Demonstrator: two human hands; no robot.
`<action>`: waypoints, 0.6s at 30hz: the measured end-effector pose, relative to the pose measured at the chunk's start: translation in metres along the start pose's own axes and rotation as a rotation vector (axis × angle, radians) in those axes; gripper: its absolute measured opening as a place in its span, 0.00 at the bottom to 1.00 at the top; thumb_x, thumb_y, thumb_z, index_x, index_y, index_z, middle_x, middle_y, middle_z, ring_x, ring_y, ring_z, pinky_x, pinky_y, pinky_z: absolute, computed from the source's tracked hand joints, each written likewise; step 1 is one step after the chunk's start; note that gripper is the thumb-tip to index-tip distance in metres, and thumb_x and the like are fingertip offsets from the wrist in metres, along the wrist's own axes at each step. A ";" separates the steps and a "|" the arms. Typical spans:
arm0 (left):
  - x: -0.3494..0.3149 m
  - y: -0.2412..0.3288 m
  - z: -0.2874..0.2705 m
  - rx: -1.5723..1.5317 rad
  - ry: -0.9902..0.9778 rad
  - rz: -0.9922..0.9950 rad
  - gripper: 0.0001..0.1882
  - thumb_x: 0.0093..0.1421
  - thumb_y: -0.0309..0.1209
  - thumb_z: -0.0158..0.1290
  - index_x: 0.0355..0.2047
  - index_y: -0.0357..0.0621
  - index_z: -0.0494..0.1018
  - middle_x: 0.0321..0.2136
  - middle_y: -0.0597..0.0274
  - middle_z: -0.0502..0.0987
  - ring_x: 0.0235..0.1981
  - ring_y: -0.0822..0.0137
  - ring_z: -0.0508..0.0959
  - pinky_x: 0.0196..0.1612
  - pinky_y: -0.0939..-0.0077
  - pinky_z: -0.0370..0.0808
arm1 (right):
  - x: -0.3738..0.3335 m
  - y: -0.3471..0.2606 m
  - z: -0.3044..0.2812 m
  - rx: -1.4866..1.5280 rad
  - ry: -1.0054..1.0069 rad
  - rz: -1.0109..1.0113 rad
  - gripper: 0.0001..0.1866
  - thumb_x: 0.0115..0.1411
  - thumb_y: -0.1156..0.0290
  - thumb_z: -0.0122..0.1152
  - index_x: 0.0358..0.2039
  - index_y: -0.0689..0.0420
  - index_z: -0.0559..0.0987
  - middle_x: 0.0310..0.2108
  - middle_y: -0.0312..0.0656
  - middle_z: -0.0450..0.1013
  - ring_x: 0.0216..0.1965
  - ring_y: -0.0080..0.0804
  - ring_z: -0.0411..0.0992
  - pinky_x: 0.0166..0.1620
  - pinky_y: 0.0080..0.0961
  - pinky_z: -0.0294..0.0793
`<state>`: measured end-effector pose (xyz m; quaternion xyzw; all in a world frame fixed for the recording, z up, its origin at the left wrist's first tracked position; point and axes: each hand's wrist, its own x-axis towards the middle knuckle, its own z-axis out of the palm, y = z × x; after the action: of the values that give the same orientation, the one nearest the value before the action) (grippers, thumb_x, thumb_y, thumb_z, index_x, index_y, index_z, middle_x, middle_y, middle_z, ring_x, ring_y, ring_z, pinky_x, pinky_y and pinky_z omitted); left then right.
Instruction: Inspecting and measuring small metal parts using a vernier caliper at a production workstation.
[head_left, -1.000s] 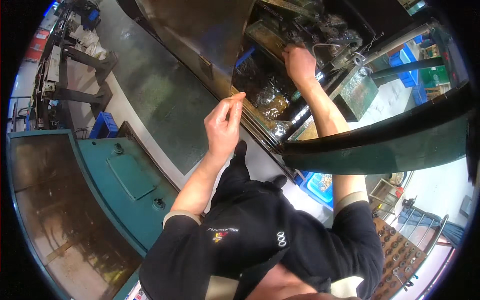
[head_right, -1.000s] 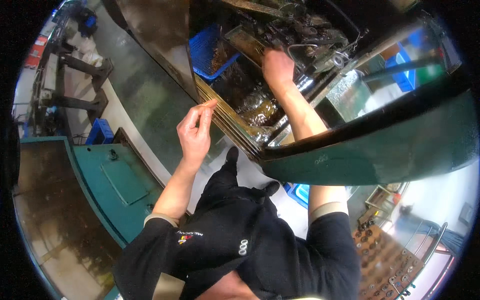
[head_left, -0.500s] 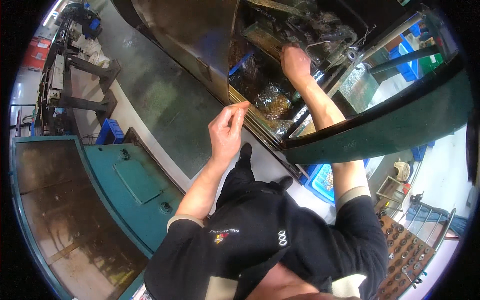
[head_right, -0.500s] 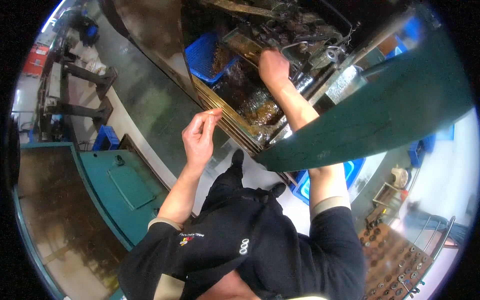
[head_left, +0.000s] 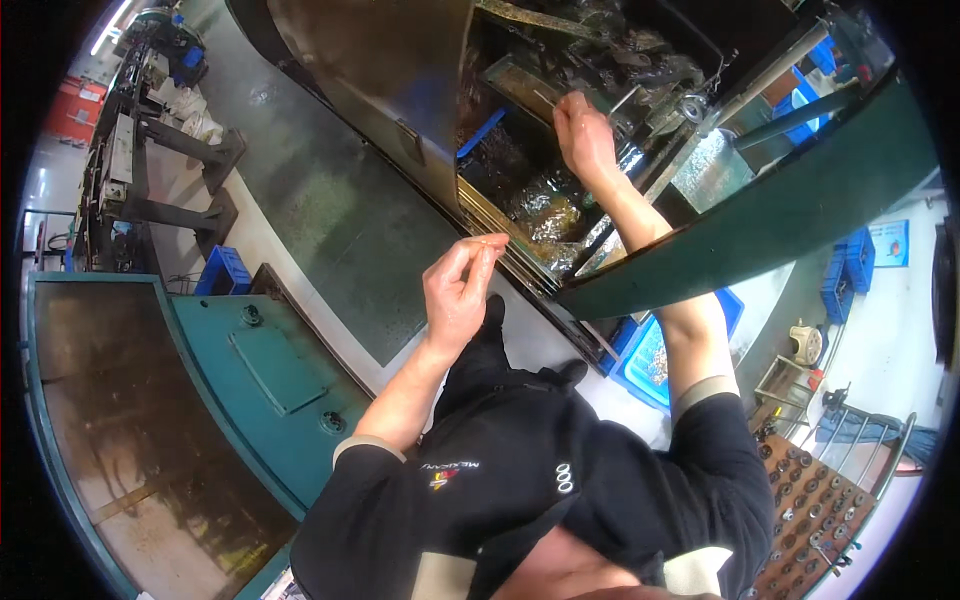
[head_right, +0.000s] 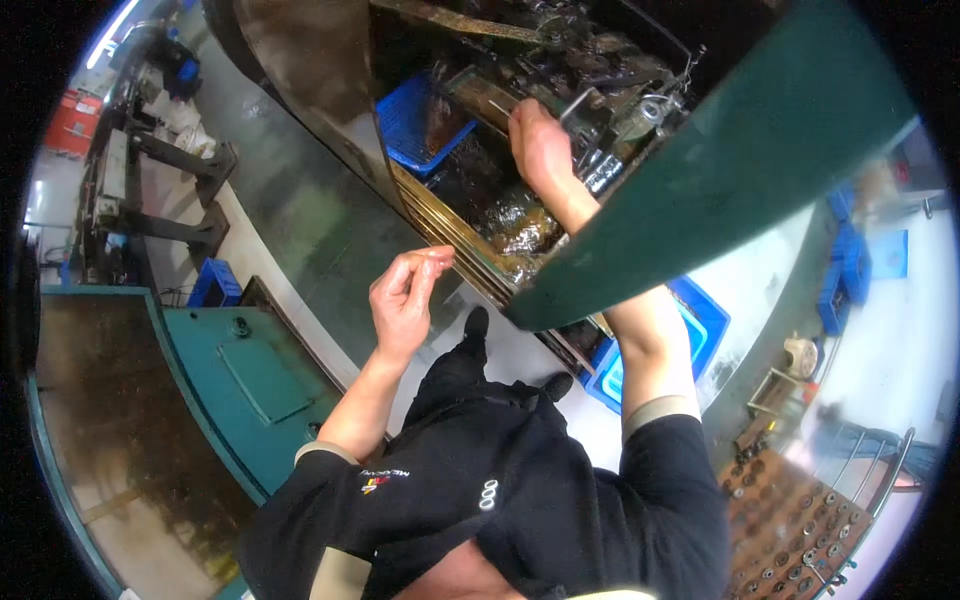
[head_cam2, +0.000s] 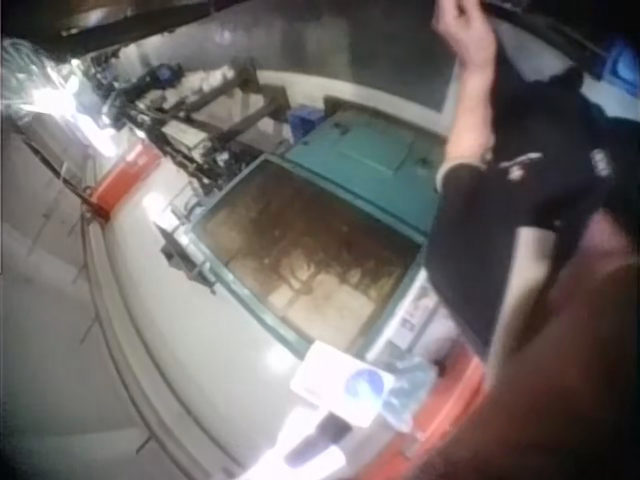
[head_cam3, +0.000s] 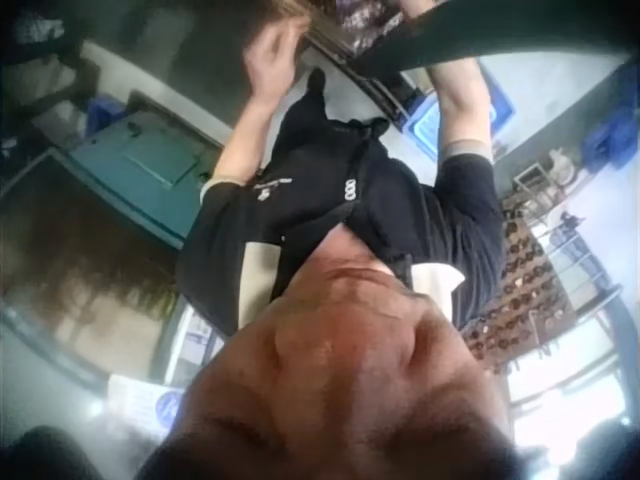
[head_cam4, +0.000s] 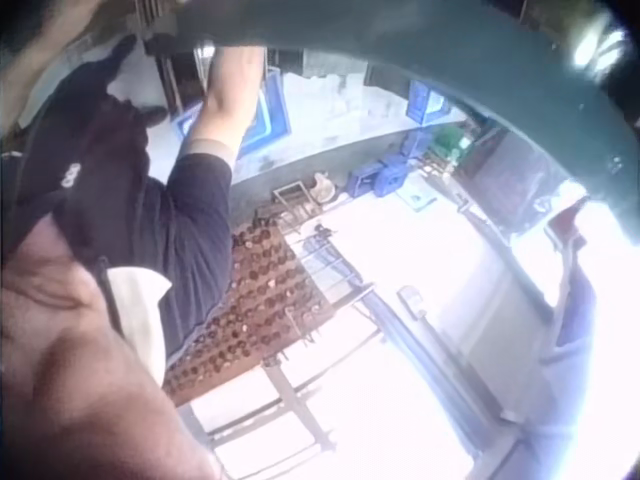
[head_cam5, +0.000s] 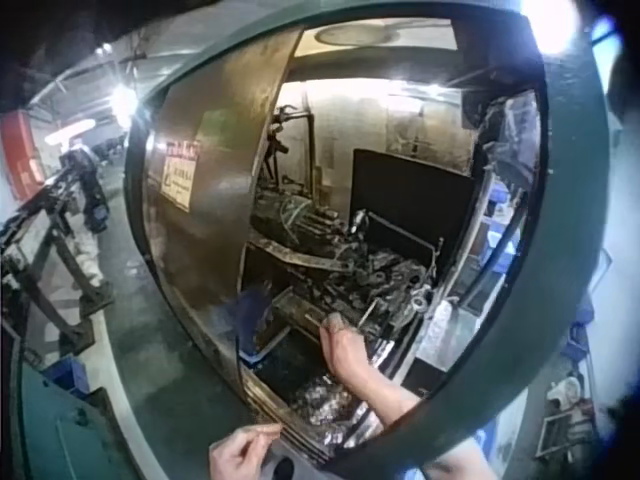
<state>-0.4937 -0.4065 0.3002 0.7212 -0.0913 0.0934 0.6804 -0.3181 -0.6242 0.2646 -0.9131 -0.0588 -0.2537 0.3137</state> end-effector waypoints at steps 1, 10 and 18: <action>-0.005 0.007 0.000 0.028 -0.031 0.022 0.05 0.62 0.21 0.51 0.33 0.31 0.75 0.35 0.54 0.81 0.34 0.69 0.80 0.39 0.78 0.77 | -0.008 -0.002 -0.008 0.120 0.020 -0.076 0.07 0.61 0.70 0.53 0.36 0.60 0.72 0.32 0.53 0.74 0.34 0.55 0.73 0.36 0.43 0.72; -0.071 0.060 0.046 -0.227 -0.559 -0.147 0.09 0.65 0.26 0.48 0.33 0.31 0.74 0.37 0.50 0.80 0.37 0.64 0.81 0.40 0.73 0.78 | -0.160 -0.027 -0.155 0.801 -0.145 0.494 0.07 0.63 0.71 0.57 0.39 0.58 0.71 0.28 0.35 0.74 0.23 0.15 0.65 0.25 0.13 0.63; -0.077 0.032 0.142 -0.550 -0.755 -0.568 0.16 0.69 0.38 0.43 0.31 0.39 0.70 0.34 0.51 0.79 0.33 0.66 0.80 0.39 0.75 0.76 | -0.253 -0.046 -0.277 0.933 -0.229 0.797 0.08 0.61 0.69 0.60 0.36 0.57 0.72 0.25 0.36 0.73 0.19 0.14 0.64 0.21 0.12 0.60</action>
<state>-0.5747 -0.5497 0.3026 0.4964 -0.1520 -0.3868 0.7621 -0.6670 -0.7415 0.3505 -0.6532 0.1485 0.0346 0.7416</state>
